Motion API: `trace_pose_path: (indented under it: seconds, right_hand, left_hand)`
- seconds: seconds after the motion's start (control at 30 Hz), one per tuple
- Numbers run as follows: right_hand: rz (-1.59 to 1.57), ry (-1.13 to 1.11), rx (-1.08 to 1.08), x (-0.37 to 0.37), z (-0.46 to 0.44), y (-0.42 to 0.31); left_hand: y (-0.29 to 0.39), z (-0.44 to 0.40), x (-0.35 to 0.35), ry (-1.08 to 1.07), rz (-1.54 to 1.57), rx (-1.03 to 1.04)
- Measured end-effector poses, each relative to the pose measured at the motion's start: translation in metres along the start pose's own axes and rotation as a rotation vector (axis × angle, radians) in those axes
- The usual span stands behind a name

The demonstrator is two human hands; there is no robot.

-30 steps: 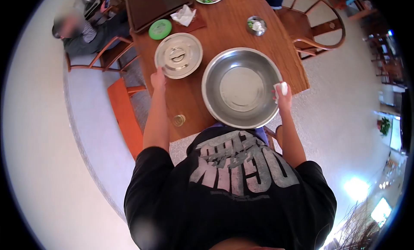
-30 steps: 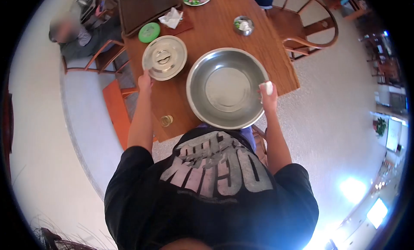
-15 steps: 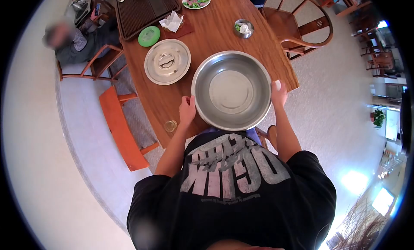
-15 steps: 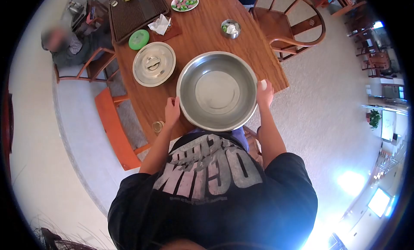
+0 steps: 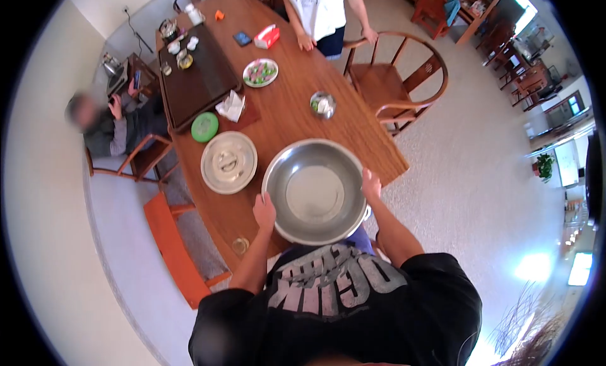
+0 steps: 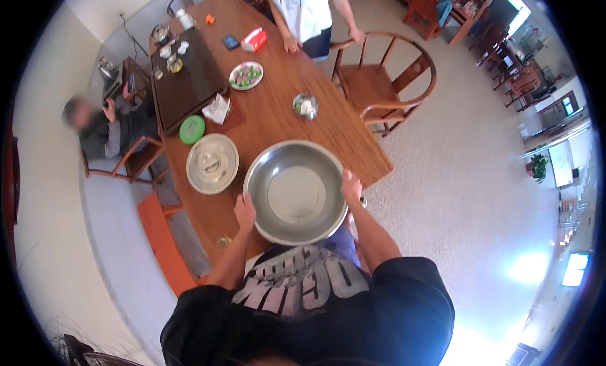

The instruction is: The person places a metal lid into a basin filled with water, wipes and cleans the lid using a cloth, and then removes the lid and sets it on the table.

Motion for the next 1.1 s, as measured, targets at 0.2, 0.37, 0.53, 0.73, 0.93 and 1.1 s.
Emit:
trace_pose_path:
  seconds: [0.2, 0.37, 0.53, 0.73, 0.93, 1.1]
  right_hand:
    - [-0.050, 0.022, -0.052, 0.000, 0.001, -0.002]
    - [-0.072, -0.002, -0.096, -0.007, -0.022, -0.007]
    - [-0.072, -0.022, -0.157, -0.021, -0.050, -0.016]
    - [-0.071, -0.066, -0.129, -0.047, -0.092, -0.030]
    - [-0.127, -0.024, -0.153, -0.091, -0.147, -0.029]
    - [-0.054, -0.029, -0.050, -0.146, -0.208, -0.013]
  left_hand:
    - [0.004, 0.004, 0.003, 0.122, -0.071, 0.028]
    - [0.021, 0.017, 0.013, 0.171, -0.060, -0.048]
    - [0.038, 0.021, 0.033, 0.211, -0.086, -0.034]
    - [0.068, 0.011, 0.064, 0.228, -0.075, -0.005]
    - [0.128, -0.006, 0.111, 0.224, -0.077, 0.028]
    - [0.198, -0.014, 0.165, 0.205, -0.134, 0.051]
Point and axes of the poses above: each hand's wrist, its own z-axis away from the middle knuckle, its own x-axis out of the palm, y = z × x, the point moved 4 cm from there along -z, towards the middle knuckle, and after that the axes turned 6 degrees about x, right-handed, at the moved point
